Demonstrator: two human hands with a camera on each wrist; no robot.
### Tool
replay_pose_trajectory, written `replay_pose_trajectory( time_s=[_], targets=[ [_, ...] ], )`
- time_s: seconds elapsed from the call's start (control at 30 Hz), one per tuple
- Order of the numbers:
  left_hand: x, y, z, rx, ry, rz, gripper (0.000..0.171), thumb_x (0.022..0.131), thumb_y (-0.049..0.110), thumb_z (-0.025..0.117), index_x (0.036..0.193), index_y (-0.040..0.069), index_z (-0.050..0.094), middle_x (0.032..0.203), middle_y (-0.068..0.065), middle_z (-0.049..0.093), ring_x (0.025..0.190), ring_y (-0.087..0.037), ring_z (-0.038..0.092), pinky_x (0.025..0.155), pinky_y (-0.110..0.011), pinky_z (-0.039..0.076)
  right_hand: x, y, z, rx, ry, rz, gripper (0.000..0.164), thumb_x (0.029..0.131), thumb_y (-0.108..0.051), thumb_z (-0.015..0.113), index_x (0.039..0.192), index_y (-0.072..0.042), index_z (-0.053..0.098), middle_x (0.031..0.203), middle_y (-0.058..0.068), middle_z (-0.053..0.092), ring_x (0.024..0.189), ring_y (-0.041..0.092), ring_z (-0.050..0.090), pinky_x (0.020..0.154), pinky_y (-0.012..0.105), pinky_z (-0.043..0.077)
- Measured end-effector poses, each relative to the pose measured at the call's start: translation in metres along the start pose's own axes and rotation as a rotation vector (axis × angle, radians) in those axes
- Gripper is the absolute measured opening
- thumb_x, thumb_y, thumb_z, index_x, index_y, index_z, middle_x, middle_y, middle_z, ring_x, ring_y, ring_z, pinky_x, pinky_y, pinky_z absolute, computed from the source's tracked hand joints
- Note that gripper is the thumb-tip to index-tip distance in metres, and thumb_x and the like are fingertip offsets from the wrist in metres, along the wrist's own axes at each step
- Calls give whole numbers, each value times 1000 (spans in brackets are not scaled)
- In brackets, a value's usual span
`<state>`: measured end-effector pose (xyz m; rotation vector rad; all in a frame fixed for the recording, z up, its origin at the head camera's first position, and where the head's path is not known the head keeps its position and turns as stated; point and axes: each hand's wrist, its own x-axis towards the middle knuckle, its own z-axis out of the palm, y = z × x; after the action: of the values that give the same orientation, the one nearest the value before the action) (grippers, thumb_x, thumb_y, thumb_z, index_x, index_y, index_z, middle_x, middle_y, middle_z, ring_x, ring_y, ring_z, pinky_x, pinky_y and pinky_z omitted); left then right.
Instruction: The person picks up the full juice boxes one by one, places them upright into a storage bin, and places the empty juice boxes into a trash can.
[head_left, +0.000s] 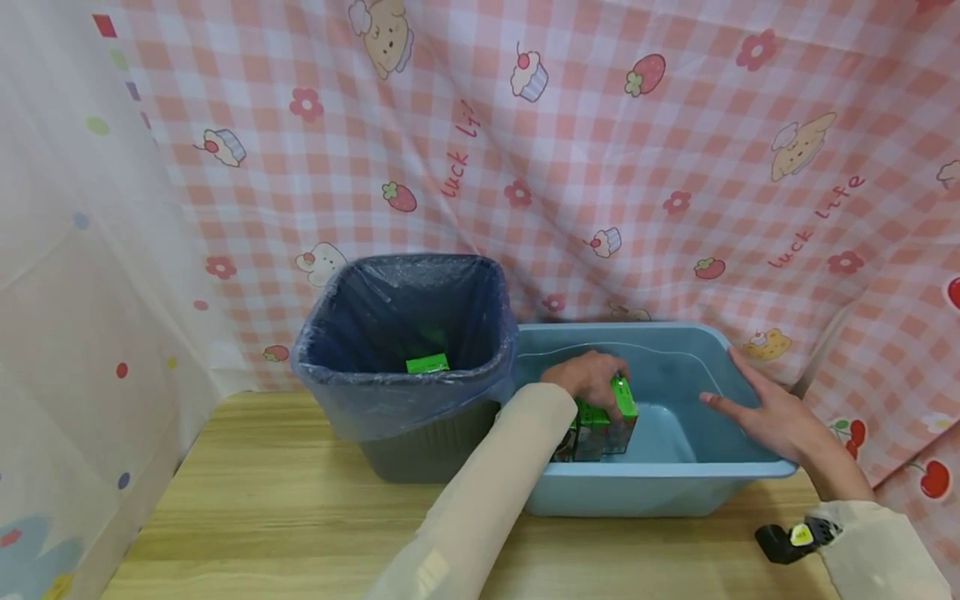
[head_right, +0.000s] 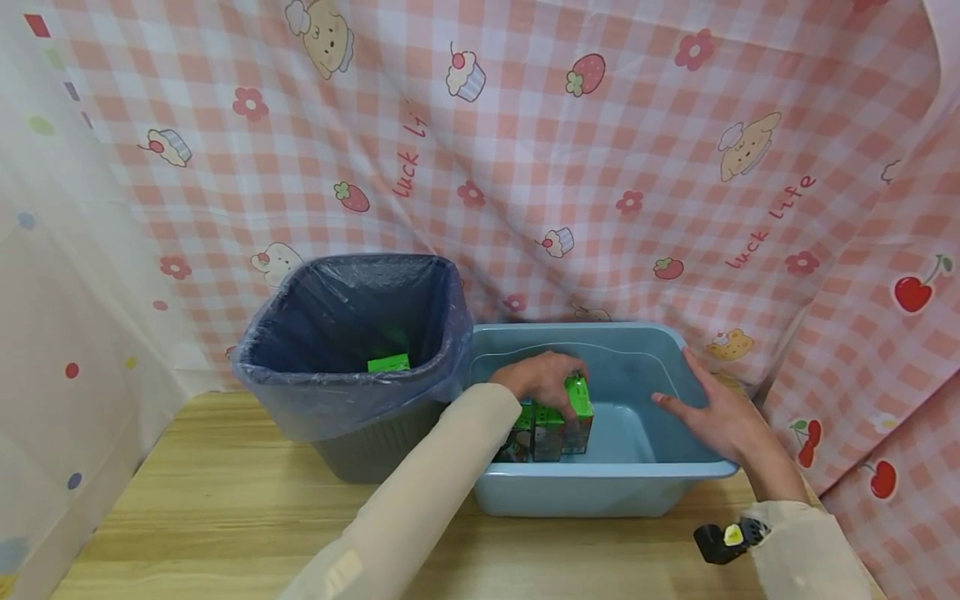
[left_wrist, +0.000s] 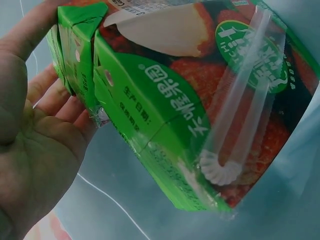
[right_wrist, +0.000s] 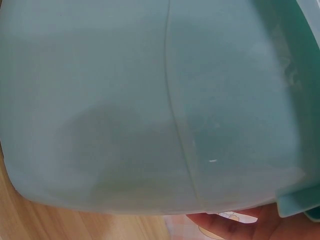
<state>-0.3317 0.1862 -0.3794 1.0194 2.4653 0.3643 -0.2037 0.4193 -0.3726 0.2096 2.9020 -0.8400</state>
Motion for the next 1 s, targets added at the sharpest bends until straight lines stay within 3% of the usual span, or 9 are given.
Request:
replay_pose_trajectory(
  time_s=[0.23,0.8,1.0],
  targets=[
    [-3,1,0,-25,-11,-31,63,78,36,85,133,24,55,113,5,57,94,-9,52,76,-23,47,-1,0,0,3,-1,-2,98,94,-64,51,158,-22,-11,157,37,2,129,71,20,94,80,24],
    [-4,1,-1,-43,-43,-29,70,83,39,80,144,24,50,122,4,55,97,-10,52,80,-25,47,-1,-1,-1,4,-1,-13,98,94,-65,50,158,-23,-12,158,36,1,129,71,20,94,80,25],
    [-5,3,0,-43,-52,-44,74,84,42,78,148,30,45,146,9,47,123,-10,48,98,-30,46,0,0,-1,5,-2,-11,97,95,-64,50,157,-23,-12,157,38,2,128,72,21,93,80,26]
  ],
)
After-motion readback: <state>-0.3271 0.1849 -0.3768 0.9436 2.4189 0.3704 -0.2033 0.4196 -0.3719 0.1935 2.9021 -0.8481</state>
